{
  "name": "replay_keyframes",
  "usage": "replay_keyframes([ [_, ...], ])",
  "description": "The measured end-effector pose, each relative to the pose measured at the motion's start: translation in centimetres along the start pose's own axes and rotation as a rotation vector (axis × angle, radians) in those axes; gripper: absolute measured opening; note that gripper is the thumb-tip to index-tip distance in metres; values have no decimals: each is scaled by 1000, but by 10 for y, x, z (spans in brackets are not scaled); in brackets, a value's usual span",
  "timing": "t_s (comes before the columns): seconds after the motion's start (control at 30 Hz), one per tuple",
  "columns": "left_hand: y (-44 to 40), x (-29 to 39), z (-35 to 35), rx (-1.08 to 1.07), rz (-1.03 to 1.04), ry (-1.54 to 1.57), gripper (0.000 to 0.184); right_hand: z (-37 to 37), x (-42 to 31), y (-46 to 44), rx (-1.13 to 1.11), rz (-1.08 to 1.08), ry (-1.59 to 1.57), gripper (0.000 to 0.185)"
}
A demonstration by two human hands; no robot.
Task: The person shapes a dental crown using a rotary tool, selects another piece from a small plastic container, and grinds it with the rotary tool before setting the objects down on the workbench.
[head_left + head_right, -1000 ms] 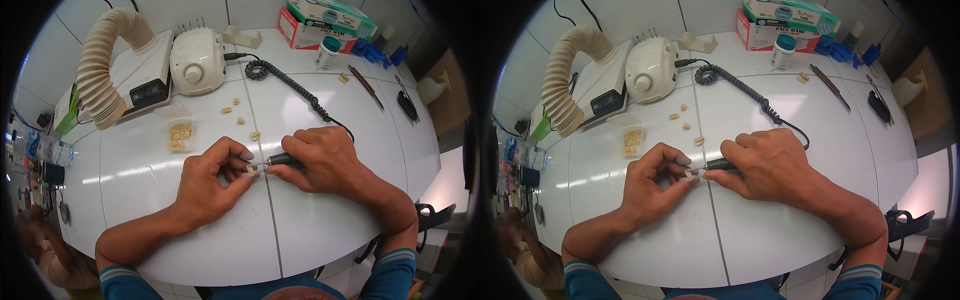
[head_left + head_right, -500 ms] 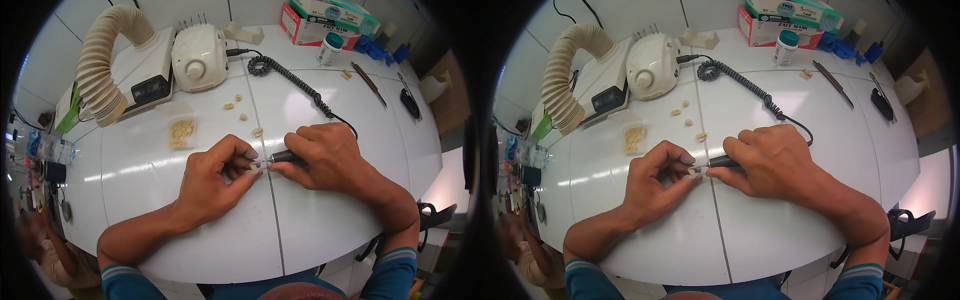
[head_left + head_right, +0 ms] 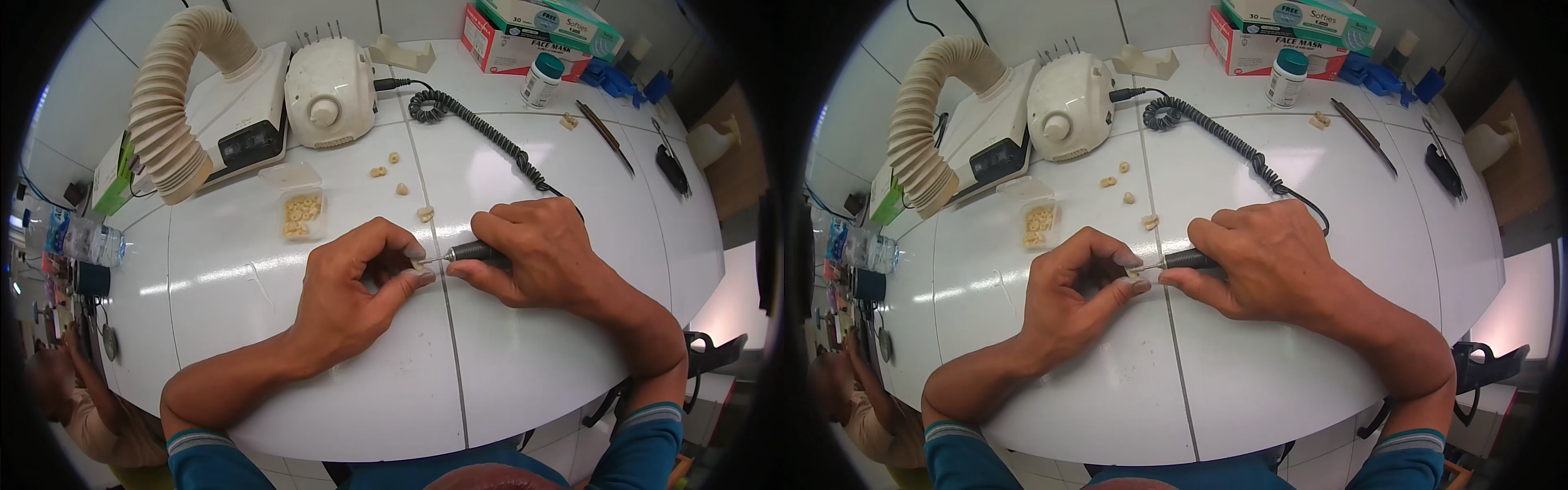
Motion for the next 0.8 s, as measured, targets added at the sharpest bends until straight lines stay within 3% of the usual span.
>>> replay_keyframes([
  [0.8,0,-9,2,89,1,115,20,1,0,1,-20,15,0,54],
])
Point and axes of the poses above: each hand's wrist, its own y-axis away from the middle knuckle, its own z-axis out of the palm, x = y × z, the point moved 7 cm from there along -y, towards the middle knuckle, and after that the axes turned 11 degrees about -y, right-handed, at the moved point
